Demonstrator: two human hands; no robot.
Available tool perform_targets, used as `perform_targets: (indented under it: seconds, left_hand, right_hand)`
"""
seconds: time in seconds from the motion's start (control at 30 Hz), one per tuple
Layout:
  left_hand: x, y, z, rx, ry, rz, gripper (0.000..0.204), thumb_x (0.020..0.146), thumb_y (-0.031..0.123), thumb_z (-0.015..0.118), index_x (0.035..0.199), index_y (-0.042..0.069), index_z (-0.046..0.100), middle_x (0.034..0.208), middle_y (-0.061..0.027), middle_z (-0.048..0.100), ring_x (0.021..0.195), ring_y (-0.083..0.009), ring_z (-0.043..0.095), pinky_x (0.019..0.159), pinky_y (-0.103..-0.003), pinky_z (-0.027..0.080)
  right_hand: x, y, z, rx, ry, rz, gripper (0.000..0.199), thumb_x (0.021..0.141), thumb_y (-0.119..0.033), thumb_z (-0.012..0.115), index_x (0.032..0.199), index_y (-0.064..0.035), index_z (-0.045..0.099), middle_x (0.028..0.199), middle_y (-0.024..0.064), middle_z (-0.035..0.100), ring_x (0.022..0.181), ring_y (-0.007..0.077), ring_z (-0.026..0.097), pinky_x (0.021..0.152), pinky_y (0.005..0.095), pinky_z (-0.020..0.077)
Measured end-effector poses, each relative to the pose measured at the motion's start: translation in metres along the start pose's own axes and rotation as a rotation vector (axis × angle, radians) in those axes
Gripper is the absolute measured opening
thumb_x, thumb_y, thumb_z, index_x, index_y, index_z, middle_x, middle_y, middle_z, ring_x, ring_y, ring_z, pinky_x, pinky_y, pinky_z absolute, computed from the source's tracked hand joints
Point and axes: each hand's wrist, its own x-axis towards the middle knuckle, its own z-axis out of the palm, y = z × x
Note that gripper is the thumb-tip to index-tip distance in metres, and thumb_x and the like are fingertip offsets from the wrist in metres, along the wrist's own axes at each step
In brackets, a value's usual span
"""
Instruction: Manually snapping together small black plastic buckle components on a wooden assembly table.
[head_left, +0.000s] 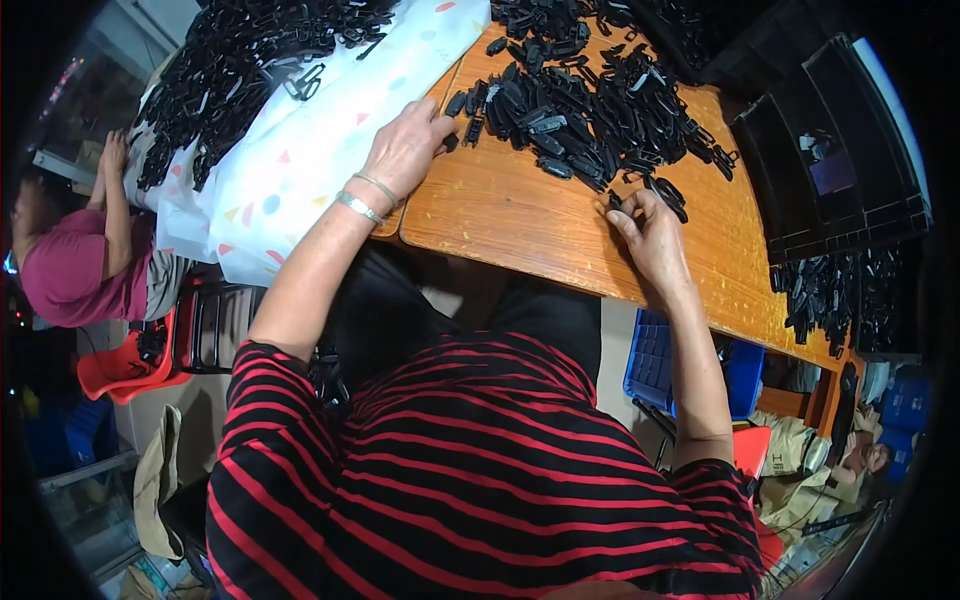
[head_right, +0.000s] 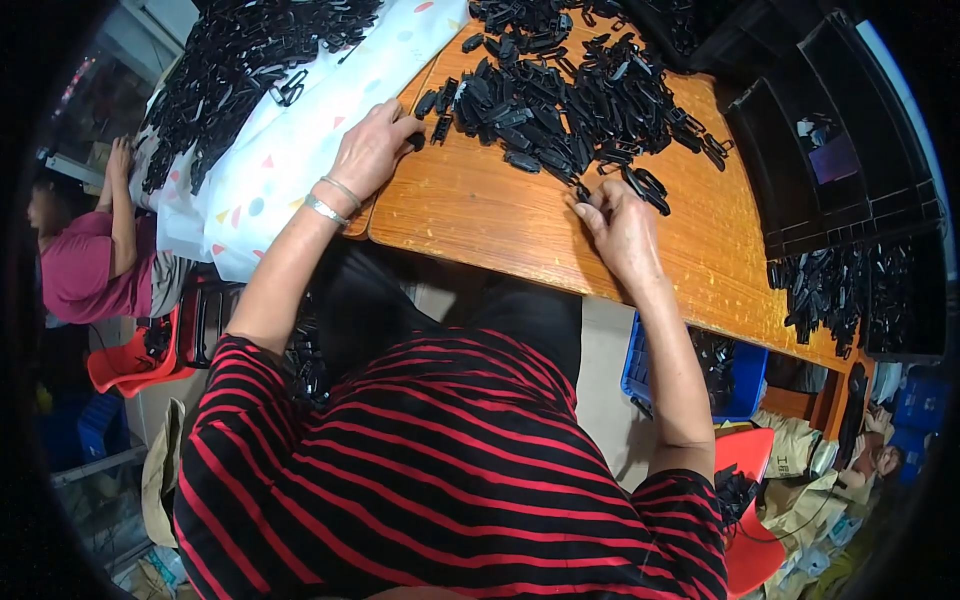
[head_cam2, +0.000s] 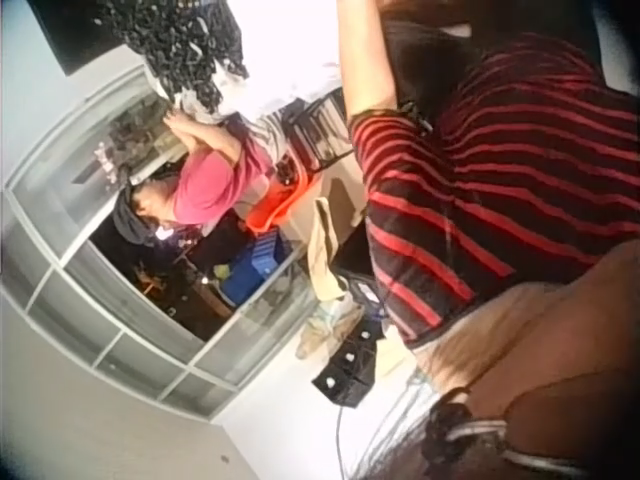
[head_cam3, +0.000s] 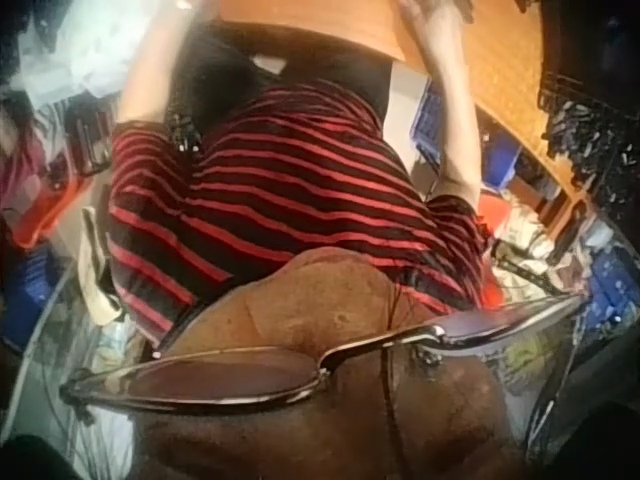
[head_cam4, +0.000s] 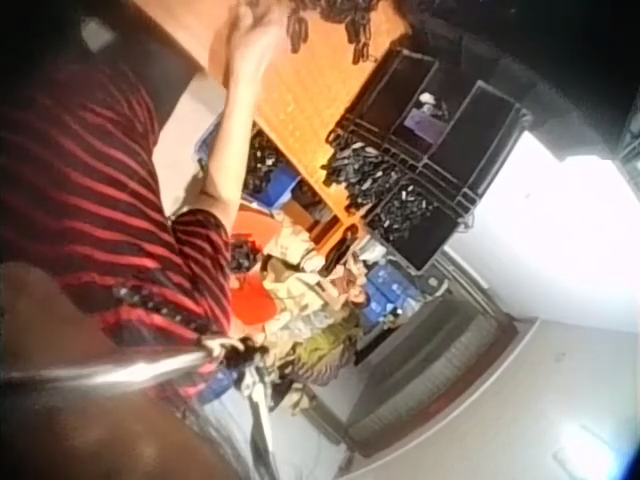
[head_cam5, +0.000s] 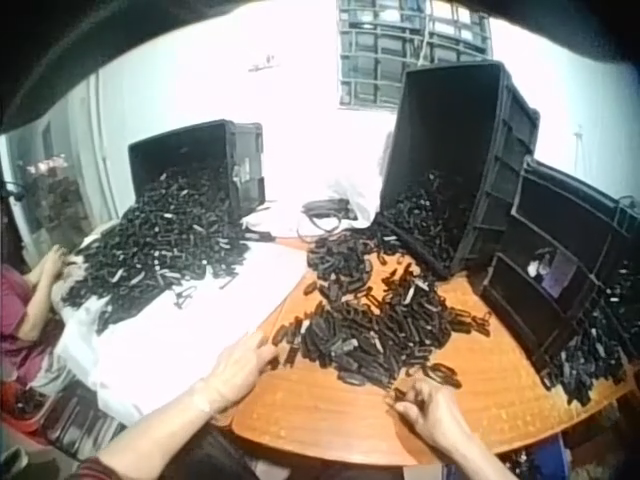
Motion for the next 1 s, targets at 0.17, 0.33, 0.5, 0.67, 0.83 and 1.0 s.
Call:
perform_targets:
  seconds: [0.17,0.33,0.5,0.67,0.83,1.0]
  left_hand:
    - [-0.003,0.006,-0.009,-0.177,-0.008,-0.067,0.027,0.070,0.008,0.078,0.088,0.005,0.057,0.085,-0.0088,0.057,0.079,-0.0281,0.059,0.069,-0.036,0.050]
    - [-0.023,0.037,0.000,-1.090,-0.123,-0.478,0.018,0.080,0.008,0.075,0.082,0.002,0.058,0.067,-0.0018,0.060,0.061,-0.0091,0.061,0.054,-0.022,0.048]
    - [-0.030,0.068,-0.003,-1.534,-0.127,-0.487,0.011,0.086,0.011,0.071,0.086,0.002,0.063,0.069,-0.0001,0.065,0.059,-0.0043,0.060,0.050,-0.016,0.043]
    - [-0.033,0.068,-0.003,-1.541,-0.144,-0.381,0.011,0.088,0.005,0.066,0.096,0.001,0.060,0.086,-0.0019,0.065,0.072,-0.0067,0.064,0.064,-0.018,0.052]
    - [-0.033,0.079,-0.004,-1.584,-0.001,-0.315,0.017,0.089,0.002,0.064,0.105,0.001,0.059,0.093,-0.0038,0.065,0.081,-0.0080,0.064,0.069,-0.019,0.053]
    - [-0.035,0.083,-0.002,-1.689,-0.024,-0.445,0.028,0.088,0.003,0.066,0.114,-0.002,0.058,0.094,-0.0047,0.066,0.079,-0.0078,0.064,0.070,-0.020,0.053]
  right_hand:
    - [-0.002,-0.027,0.021,0.196,0.006,-0.118,0.014,0.086,-0.008,0.067,0.091,-0.0006,0.057,0.078,0.0069,0.059,0.068,0.0141,0.057,0.060,0.0276,0.0474]
    - [0.004,-0.073,0.045,0.446,0.129,-0.146,0.023,0.085,-0.002,0.068,0.105,-0.0008,0.058,0.083,0.0043,0.062,0.066,0.0085,0.059,0.060,0.0234,0.0488]
    - [0.001,-0.091,0.057,0.470,0.125,-0.210,0.024,0.084,-0.001,0.069,0.107,-0.0002,0.062,0.089,0.0043,0.063,0.066,0.0072,0.059,0.059,0.0214,0.0484]
    - [-0.001,-0.092,0.058,0.517,0.129,-0.189,0.021,0.080,-0.002,0.072,0.099,0.0014,0.063,0.086,0.0098,0.062,0.066,0.0147,0.065,0.057,0.0264,0.0518]
    - [-0.002,-0.089,0.060,0.526,0.131,-0.170,0.021,0.080,-0.001,0.071,0.099,0.0010,0.064,0.084,0.0084,0.060,0.064,0.0124,0.062,0.056,0.0246,0.0500]
    - [-0.005,-0.088,0.061,0.614,0.118,-0.123,0.024,0.083,0.001,0.070,0.106,0.0007,0.064,0.090,0.0019,0.059,0.069,0.0048,0.056,0.062,0.0190,0.0469]
